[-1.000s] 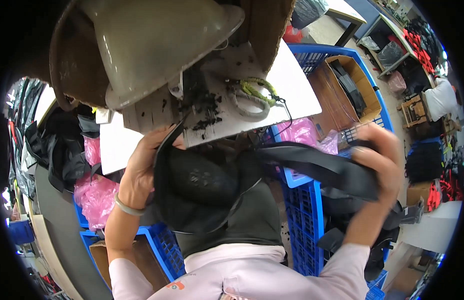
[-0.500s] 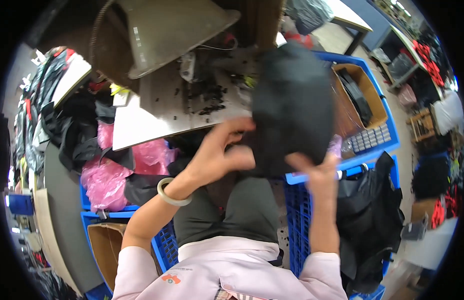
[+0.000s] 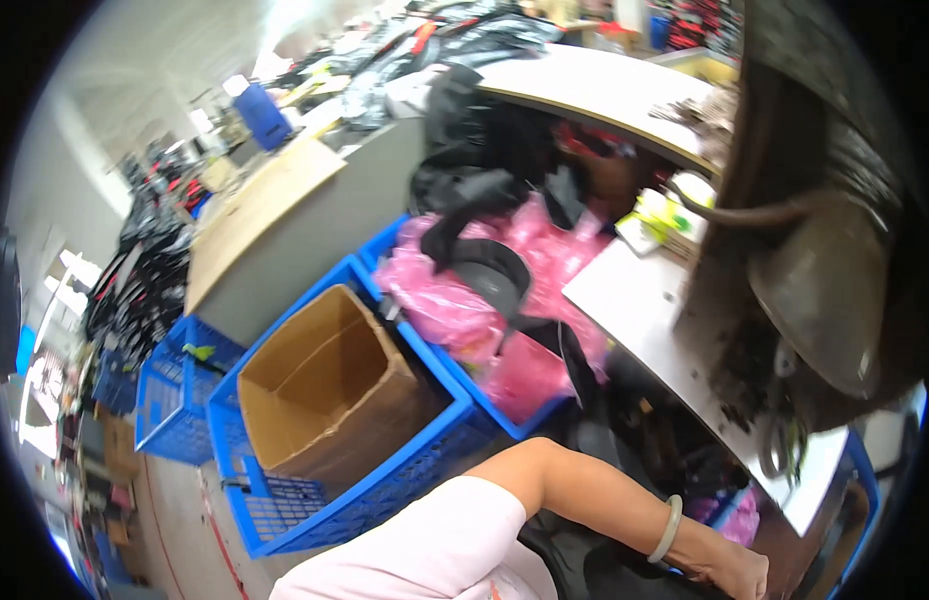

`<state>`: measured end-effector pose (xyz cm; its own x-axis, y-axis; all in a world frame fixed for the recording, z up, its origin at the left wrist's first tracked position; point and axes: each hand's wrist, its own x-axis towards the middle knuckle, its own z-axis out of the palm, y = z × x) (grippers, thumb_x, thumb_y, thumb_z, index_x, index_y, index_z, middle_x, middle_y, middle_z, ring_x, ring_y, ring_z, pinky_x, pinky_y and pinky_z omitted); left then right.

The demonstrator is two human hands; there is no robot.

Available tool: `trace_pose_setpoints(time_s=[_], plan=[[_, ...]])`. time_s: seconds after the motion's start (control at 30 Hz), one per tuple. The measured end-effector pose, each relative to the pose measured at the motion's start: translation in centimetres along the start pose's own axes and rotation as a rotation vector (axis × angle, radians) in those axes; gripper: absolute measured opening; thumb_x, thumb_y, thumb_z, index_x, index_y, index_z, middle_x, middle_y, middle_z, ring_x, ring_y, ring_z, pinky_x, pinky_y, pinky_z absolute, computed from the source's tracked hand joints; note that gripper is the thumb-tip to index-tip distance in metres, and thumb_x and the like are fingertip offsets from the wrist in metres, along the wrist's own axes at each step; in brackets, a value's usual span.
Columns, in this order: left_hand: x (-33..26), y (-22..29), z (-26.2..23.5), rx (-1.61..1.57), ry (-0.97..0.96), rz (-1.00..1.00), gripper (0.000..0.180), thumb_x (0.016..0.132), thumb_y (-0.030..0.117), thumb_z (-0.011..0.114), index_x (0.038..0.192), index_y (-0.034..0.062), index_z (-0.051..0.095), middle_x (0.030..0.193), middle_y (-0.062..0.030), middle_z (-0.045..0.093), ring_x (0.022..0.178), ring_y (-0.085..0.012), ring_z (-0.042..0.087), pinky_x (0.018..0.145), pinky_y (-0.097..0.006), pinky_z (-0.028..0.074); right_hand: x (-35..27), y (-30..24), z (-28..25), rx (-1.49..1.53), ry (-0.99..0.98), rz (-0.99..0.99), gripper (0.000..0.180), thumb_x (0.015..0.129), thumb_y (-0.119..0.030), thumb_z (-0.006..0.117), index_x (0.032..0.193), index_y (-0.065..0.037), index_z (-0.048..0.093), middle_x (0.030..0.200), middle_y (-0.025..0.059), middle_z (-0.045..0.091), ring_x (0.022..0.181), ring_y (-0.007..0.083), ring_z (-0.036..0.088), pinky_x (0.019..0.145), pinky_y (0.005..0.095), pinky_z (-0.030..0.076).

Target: Processing and sealing black fabric pieces using a specialized heating machine in a manufacturing environment.

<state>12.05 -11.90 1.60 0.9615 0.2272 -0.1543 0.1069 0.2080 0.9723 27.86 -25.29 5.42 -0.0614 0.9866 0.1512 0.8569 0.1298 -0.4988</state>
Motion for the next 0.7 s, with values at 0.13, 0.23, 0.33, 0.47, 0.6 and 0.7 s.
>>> trace_pose_setpoints(time_s=[0.13,0.23,0.33,0.47,0.6,0.7], plan=[[-1.8,-5.7,-5.1,0.682,0.159,0.365,0.023,0.057,0.019,0.074,0.077,0.0075,0.071,0.071,-0.0103,0.066,0.070,-0.0221,0.062,0.061,-0.033,0.046,3.1,-3.8,5.4,0.479,-0.163,0.119,0.011,0.086,-0.007,0.056,0.084,0.003,0.054,0.073,0.0019,0.051,0.070,0.0115,0.045,0.063,0.0245,0.039],[-7.5,-3.1,-4.9,1.262,0.424,0.283,0.011,0.063,0.010,0.059,0.072,0.0083,0.064,0.076,-0.0158,0.061,0.076,-0.0313,0.058,0.063,-0.038,0.046,7.0,-4.7,6.9,0.461,-0.175,0.051,0.013,0.087,-0.008,0.055,0.088,0.005,0.055,0.077,0.0056,0.055,0.073,0.0134,0.047,0.067,0.0256,0.041],[-8.1,-3.9,-5.6,0.806,0.602,0.099,0.012,0.063,0.004,0.057,0.074,0.0041,0.063,0.082,-0.0211,0.059,0.083,-0.0397,0.056,0.067,-0.041,0.046,10.3,-6.3,7.8,0.296,-0.191,-0.012,0.016,0.088,-0.009,0.053,0.091,0.006,0.055,0.080,0.0106,0.057,0.075,0.0165,0.049,0.070,0.0278,0.042],[-7.0,-4.7,-7.3,0.504,0.948,0.115,0.012,0.064,0.002,0.057,0.074,-0.0019,0.061,0.077,-0.0209,0.061,0.080,-0.0383,0.059,0.067,-0.043,0.047,11.9,-5.4,9.6,0.295,-0.067,-0.039,0.017,0.090,-0.012,0.052,0.093,0.005,0.053,0.081,0.0115,0.055,0.075,0.0170,0.049,0.069,0.0287,0.041],[-9.8,-1.0,-8.5,0.592,0.695,0.113,0.010,0.061,0.004,0.060,0.067,-0.0019,0.064,0.067,-0.0202,0.060,0.072,-0.0362,0.060,0.061,-0.042,0.047,12.6,-3.8,9.6,0.763,-0.217,0.129,0.012,0.086,-0.013,0.058,0.088,-0.003,0.054,0.078,0.0001,0.049,0.069,0.0103,0.043,0.062,0.0240,0.036],[-8.1,-3.4,-9.0,0.650,0.722,0.201,0.012,0.058,0.008,0.063,0.066,-0.0015,0.065,0.061,-0.0195,0.058,0.068,-0.0346,0.060,0.057,-0.040,0.046,12.5,-4.4,9.2,0.778,-0.308,0.162,0.013,0.084,-0.009,0.061,0.093,-0.002,0.055,0.082,0.0011,0.053,0.072,0.0104,0.046,0.064,0.0235,0.037]])
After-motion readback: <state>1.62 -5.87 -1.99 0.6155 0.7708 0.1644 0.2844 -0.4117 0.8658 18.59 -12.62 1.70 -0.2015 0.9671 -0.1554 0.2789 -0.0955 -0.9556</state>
